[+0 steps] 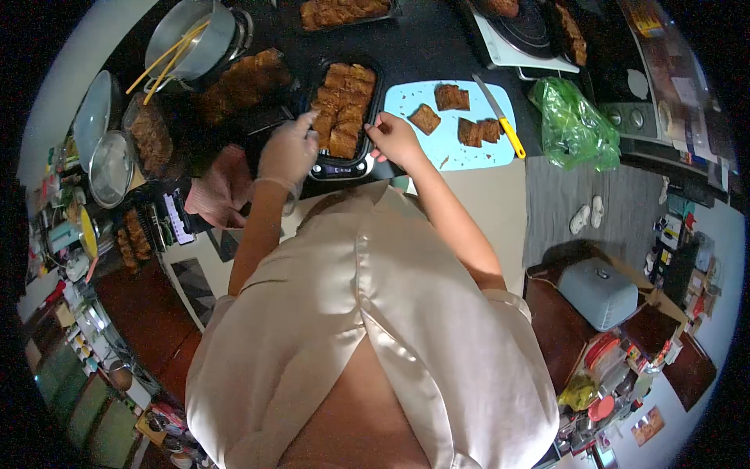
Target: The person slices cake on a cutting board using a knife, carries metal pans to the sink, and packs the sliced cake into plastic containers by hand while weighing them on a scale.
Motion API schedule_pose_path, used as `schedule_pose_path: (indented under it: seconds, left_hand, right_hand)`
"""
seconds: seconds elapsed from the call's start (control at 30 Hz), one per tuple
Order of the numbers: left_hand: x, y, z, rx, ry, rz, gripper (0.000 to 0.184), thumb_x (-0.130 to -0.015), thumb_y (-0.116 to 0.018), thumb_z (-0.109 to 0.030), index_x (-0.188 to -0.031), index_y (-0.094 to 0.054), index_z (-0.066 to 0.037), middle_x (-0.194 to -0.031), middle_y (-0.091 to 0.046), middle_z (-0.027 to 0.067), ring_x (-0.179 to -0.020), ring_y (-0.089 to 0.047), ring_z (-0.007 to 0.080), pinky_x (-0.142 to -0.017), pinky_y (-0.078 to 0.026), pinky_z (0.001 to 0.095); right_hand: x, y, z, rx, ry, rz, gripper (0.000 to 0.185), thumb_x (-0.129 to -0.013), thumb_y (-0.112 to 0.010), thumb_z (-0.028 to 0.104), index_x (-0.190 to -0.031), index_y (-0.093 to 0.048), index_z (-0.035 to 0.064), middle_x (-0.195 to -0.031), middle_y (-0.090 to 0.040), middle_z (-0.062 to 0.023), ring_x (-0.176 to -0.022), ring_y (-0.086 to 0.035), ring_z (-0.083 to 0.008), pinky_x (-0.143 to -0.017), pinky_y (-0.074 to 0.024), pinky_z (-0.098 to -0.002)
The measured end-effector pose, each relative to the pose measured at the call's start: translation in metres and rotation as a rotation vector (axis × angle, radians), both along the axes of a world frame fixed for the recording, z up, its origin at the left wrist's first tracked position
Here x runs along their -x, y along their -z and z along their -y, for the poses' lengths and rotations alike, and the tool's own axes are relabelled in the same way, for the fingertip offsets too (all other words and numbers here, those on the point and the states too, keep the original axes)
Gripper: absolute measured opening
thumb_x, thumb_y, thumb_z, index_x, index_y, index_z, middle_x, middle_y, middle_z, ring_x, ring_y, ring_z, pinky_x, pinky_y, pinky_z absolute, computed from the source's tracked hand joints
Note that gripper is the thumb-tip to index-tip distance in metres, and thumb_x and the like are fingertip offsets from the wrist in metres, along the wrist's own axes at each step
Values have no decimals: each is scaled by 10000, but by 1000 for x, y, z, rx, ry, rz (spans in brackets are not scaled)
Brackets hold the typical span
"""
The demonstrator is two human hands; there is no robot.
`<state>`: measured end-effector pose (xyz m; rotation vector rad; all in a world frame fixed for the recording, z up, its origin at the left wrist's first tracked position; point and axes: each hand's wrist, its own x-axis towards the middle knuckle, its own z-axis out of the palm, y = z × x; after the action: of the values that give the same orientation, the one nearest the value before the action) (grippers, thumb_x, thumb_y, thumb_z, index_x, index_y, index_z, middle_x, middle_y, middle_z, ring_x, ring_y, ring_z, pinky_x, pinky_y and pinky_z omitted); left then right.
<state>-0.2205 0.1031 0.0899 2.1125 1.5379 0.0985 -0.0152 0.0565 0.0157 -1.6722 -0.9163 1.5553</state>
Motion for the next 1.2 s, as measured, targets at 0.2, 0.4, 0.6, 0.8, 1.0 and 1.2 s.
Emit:
schedule_pose_path:
  seconds: [0.2,0.4,0.6,0.8,1.0,1.2]
  left_hand:
    - [5,-13,-3,-135,6,195,291,-828,-551,-182,-1104,-579,-94,-945,-618,169,-870,-590,334,-772,-465,425]
    - [8,-33,-7,-222,-40,410,244,-821,-594,-172,-1055,-606,-105,-797,-631,116,-731,-597,294,-694,-458,388]
    - [3,-32,-18,-317,26,488,200,-842,-598,-134,-1035,-619,-86,-737,-632,95,-591,-588,169,-572,-462,303]
    - [-9,-31,-24,-139,66,589,187,-852,-591,-123,-1028,-630,-75,-700,-614,77,-563,-545,123,-559,-449,266]
    - [-5,-26,-29,-160,89,587,189,-848,-595,-114,-1028,-634,-71,-678,-608,72,-552,-536,116,-549,-443,263]
    - [-4,-30,-24,-74,78,629,192,-846,-598,-91,-1030,-630,-47,-718,-623,71,-586,-536,87,-567,-445,245]
  right_hand:
    - [3,3,-2,-131,152,-88,229,-887,-566,138,-716,-452,38,-605,-524,-21,-493,-538,-89,-403,-451,-237]
    - [2,-20,-5,-102,309,-259,220,-904,-546,134,-721,-460,47,-622,-527,-27,-502,-580,-129,-409,-472,-250]
    - [-38,-19,-36,-108,628,-172,185,-908,-526,134,-794,-410,45,-649,-525,-84,-526,-639,-229,-392,-506,-286]
    - [-44,-3,-83,14,648,-38,255,-933,-476,172,-998,-436,-72,-749,-581,-149,-511,-627,-241,-410,-518,-302]
    - [-56,-23,-95,236,270,227,354,-915,-506,299,-900,-574,-48,-695,-654,-144,-440,-572,-169,-373,-447,-284]
    - [-85,-40,-186,-188,192,1021,348,-806,-556,365,-880,-695,54,-901,-655,-191,-880,-618,-365,-791,-498,-412]
